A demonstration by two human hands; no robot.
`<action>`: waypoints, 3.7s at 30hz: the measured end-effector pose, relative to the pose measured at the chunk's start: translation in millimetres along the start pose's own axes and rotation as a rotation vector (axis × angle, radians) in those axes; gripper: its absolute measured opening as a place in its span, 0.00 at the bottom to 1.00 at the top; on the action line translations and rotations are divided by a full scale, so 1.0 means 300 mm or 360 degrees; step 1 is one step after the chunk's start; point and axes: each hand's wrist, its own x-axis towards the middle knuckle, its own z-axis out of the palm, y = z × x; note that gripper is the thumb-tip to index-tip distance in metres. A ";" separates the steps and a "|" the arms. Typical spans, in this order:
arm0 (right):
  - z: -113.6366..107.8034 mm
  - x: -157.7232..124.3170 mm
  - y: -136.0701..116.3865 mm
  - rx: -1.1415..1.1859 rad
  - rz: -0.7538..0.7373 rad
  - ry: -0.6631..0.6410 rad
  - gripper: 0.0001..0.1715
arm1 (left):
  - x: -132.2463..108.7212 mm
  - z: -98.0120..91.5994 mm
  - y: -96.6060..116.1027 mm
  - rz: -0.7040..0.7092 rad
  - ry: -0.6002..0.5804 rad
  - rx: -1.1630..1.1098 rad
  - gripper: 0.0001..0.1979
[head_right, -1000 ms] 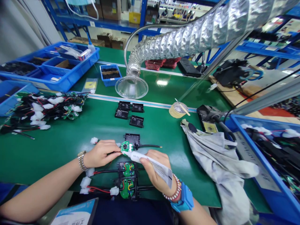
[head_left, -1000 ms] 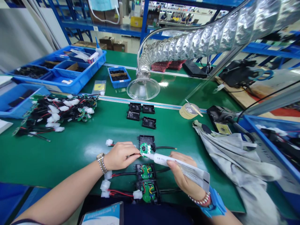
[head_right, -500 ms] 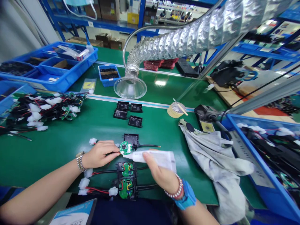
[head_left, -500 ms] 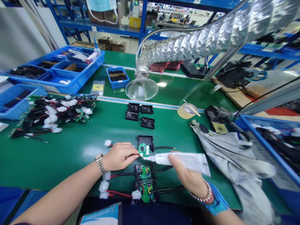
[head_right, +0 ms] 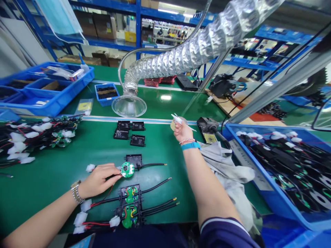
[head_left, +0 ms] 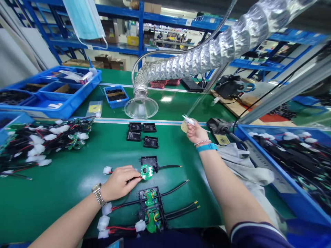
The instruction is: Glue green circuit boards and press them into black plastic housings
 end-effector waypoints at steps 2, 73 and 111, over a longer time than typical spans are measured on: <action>0.009 0.008 -0.004 -0.0088 -0.0010 -0.0066 0.28 | 0.002 -0.002 0.002 -0.0007 0.0008 -0.0007 0.08; 0.172 -0.415 0.215 -0.2609 -0.1369 -0.1344 0.10 | 0.136 0.003 -0.078 0.0222 -0.0752 0.0881 0.16; 0.152 -0.437 0.257 -0.2057 -0.1621 -0.1386 0.10 | 0.166 -0.111 -0.048 -0.0192 -0.0812 0.0636 0.23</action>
